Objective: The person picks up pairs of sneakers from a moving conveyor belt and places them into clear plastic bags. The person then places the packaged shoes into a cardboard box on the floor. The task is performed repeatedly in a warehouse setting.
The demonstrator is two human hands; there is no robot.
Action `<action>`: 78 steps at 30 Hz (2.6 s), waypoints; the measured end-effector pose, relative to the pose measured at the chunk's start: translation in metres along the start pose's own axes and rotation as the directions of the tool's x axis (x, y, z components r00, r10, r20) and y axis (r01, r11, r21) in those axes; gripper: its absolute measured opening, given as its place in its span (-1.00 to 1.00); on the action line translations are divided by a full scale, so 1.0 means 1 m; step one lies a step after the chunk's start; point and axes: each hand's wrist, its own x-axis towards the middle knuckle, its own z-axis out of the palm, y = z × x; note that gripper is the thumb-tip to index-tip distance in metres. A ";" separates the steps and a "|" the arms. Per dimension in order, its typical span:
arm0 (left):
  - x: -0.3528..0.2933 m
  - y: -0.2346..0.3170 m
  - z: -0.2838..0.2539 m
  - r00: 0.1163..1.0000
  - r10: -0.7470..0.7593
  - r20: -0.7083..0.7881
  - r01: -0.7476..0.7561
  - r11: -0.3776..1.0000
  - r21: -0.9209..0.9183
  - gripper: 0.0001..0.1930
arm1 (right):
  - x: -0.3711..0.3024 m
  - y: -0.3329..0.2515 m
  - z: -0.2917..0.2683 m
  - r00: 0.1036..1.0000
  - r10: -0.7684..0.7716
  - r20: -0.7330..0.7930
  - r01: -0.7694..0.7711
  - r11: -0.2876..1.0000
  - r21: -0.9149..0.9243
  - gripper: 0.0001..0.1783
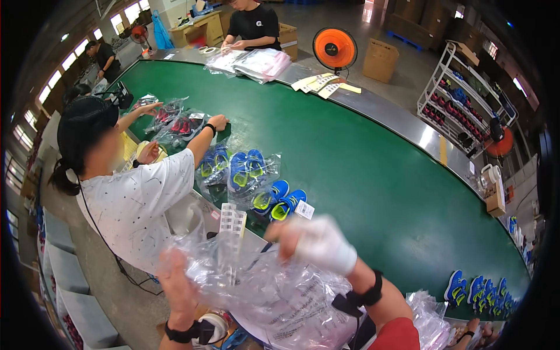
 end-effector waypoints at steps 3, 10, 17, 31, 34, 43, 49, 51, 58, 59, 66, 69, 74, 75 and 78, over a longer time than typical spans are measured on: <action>-0.003 0.006 -0.016 0.999 -0.043 0.034 0.041 0.997 0.058 -0.89 | 0.040 0.084 -0.037 0.904 -0.038 -0.426 -0.151 0.903 -0.401 -0.58; -0.030 -0.002 -0.073 0.974 -0.038 0.223 -0.072 0.882 0.465 -0.82 | 0.111 0.190 -0.016 0.916 0.327 -0.233 -0.363 0.424 -0.830 -0.52; -0.022 0.007 -0.072 0.975 -0.134 0.177 -0.003 0.788 0.616 -0.76 | 0.112 0.208 -0.012 0.908 0.205 -0.365 -0.413 0.295 -0.862 -0.81; -0.038 0.002 0.069 0.764 -0.344 0.547 0.343 0.933 0.108 -0.83 | -0.138 0.012 -0.077 0.833 0.053 -0.551 0.106 0.962 0.254 -0.09; -0.054 -0.007 0.098 0.729 -0.227 0.646 0.207 0.972 0.107 -0.82 | -0.192 -0.038 -0.036 0.736 -0.053 -0.675 0.492 0.727 0.479 -0.01; -0.210 -0.006 0.191 0.110 0.156 0.981 -0.520 0.851 -0.077 -0.84 | -0.276 -0.039 0.039 0.962 -0.239 -0.131 -0.032 0.378 -0.925 -0.67; -0.303 -0.002 0.257 -0.406 -0.009 0.914 -0.682 0.668 -0.297 -0.91 | -0.360 -0.063 0.056 0.954 -0.269 0.131 0.176 0.154 -0.972 -0.59; -0.355 0.014 0.244 -0.675 -0.148 0.723 -0.639 0.608 -0.472 -0.88 | -0.388 -0.050 0.044 0.979 0.162 -0.124 -0.199 0.634 -0.747 -0.60; -0.375 -0.005 0.227 -0.508 -0.113 0.854 -0.719 0.601 -0.348 -0.80 | -0.472 -0.009 0.024 0.692 -0.066 -0.719 -0.641 0.404 -0.653 -0.56; -0.383 -0.022 0.206 -0.586 -0.104 0.804 -0.679 0.605 -0.417 -0.80 | -0.476 0.003 0.020 0.623 -0.045 -0.781 -0.699 0.418 -0.581 -0.55; -0.430 -0.037 0.242 -0.380 0.306 0.873 -0.477 0.744 -0.468 -0.70 | -0.463 -0.009 0.031 0.687 0.042 -0.725 -0.640 0.508 -0.577 -0.64; -0.394 -0.030 0.269 -0.251 0.196 0.948 -0.538 0.786 -0.305 -0.73 | -0.423 -0.050 0.011 0.749 0.235 -0.619 -0.661 0.195 -0.725 -0.66; -0.414 0.003 0.230 -0.751 -0.092 0.654 -0.614 0.463 -0.640 -0.92 | -0.418 0.041 -0.019 0.608 -0.127 -0.784 -0.491 0.716 -0.497 -0.60; -0.392 0.005 0.236 -0.603 -0.052 0.796 -0.588 0.704 -0.399 -0.94 | -0.410 0.053 -0.025 0.584 -0.159 -0.796 -0.466 0.737 -0.489 -0.59; -0.341 0.015 0.252 -0.390 -0.078 0.918 -0.724 0.641 -0.253 -0.99 | -0.356 0.045 -0.060 0.521 -0.321 -0.791 -0.585 0.542 -0.604 -0.54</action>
